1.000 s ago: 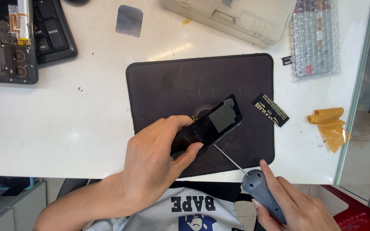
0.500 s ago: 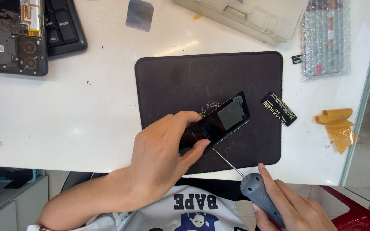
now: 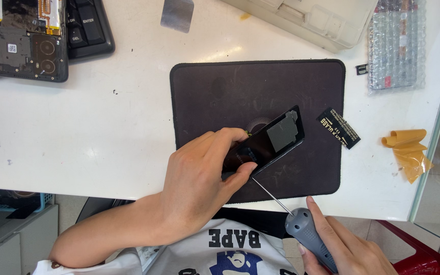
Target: The person disassembles a smartphone using a screwdriver and a precision tool. They remove the back cover, unscrew internal components, and carefully pry open parts of the device's interior.
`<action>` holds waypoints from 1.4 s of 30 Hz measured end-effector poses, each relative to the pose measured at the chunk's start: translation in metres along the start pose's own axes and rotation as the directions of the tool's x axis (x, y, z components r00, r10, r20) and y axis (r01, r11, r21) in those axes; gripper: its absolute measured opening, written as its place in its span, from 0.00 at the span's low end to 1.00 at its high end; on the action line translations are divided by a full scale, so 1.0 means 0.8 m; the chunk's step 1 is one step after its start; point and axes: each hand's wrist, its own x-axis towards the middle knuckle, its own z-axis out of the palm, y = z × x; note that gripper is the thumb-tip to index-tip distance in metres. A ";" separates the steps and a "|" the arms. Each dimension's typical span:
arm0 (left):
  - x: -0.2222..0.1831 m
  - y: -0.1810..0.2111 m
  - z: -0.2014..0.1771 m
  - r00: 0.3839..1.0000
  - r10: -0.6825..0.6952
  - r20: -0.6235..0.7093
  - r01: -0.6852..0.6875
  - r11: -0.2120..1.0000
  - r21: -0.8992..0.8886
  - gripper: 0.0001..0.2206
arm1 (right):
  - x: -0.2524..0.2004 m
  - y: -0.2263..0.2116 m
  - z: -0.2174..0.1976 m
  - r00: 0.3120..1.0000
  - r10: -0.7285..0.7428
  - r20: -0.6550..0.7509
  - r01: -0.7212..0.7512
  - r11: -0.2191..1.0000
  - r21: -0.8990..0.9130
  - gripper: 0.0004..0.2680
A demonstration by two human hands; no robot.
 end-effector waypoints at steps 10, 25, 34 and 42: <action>-0.002 -0.001 -0.002 0.997 0.067 -0.035 -0.067 0.998 0.006 0.18 | 0.000 -0.006 0.001 1.000 0.009 -0.022 -0.009 1.000 -0.006 0.32; -0.003 -0.002 -0.002 0.994 0.099 -0.051 -0.100 0.995 -0.023 0.17 | 0.000 -0.016 0.005 0.999 0.038 0.036 -0.039 0.999 0.012 0.33; -0.003 -0.003 -0.002 0.994 0.100 -0.036 -0.102 0.994 -0.035 0.16 | 0.011 -0.034 -0.007 0.999 0.033 0.027 -0.034 0.999 0.024 0.34; -0.004 -0.002 -0.003 0.992 0.111 -0.064 -0.113 0.993 -0.030 0.17 | 0.007 -0.035 0.000 0.999 0.031 0.033 -0.033 0.998 0.046 0.34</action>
